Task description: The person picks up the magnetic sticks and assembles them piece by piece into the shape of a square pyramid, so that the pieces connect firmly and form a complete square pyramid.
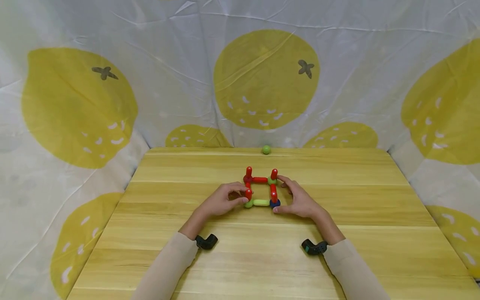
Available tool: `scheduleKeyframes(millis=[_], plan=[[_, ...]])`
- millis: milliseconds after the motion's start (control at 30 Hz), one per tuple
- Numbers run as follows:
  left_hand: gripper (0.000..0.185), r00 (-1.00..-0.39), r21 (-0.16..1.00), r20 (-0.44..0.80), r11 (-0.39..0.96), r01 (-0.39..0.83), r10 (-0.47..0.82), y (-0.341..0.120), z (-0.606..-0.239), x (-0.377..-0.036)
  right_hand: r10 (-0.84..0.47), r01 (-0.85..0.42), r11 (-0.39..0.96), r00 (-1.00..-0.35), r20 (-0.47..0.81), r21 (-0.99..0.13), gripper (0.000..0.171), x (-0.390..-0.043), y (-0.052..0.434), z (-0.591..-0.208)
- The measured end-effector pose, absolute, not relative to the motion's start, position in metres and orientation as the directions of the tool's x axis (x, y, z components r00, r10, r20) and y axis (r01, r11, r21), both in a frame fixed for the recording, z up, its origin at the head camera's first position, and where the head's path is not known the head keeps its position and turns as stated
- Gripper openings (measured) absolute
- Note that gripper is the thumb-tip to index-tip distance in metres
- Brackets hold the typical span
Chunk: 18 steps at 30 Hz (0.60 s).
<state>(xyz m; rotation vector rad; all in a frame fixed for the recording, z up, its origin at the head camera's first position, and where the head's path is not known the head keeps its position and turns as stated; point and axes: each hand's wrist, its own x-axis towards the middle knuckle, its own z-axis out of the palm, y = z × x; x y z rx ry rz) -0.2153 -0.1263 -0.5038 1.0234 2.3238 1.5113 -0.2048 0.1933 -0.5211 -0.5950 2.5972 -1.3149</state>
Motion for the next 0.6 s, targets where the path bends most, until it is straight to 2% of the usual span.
scheduleKeyframes(millis=[167,300,433,600], plan=[[0.032,-0.772,0.852,0.174,0.3,0.43,0.612,-0.128,-0.506,-0.217,-0.431,-0.257,0.516,-0.902,0.011,-0.817,0.113,-0.205,0.195,-0.519],[0.062,-0.808,0.843,0.172,0.339,0.417,0.564,-0.132,-0.505,-0.221,-0.439,-0.244,0.463,-0.898,0.019,-0.852,0.107,-0.206,0.2,-0.516],[0.088,-0.82,0.859,0.2,0.307,0.41,0.537,-0.137,-0.503,-0.23,-0.463,-0.278,0.367,-0.882,0.085,-0.888,0.099,-0.212,0.206,-0.515],[0.1,-0.803,0.855,0.168,0.322,0.408,0.572,-0.139,-0.502,-0.241,-0.504,-0.308,0.296,-0.855,0.126,-0.904,0.094,-0.218,0.21,-0.515]])
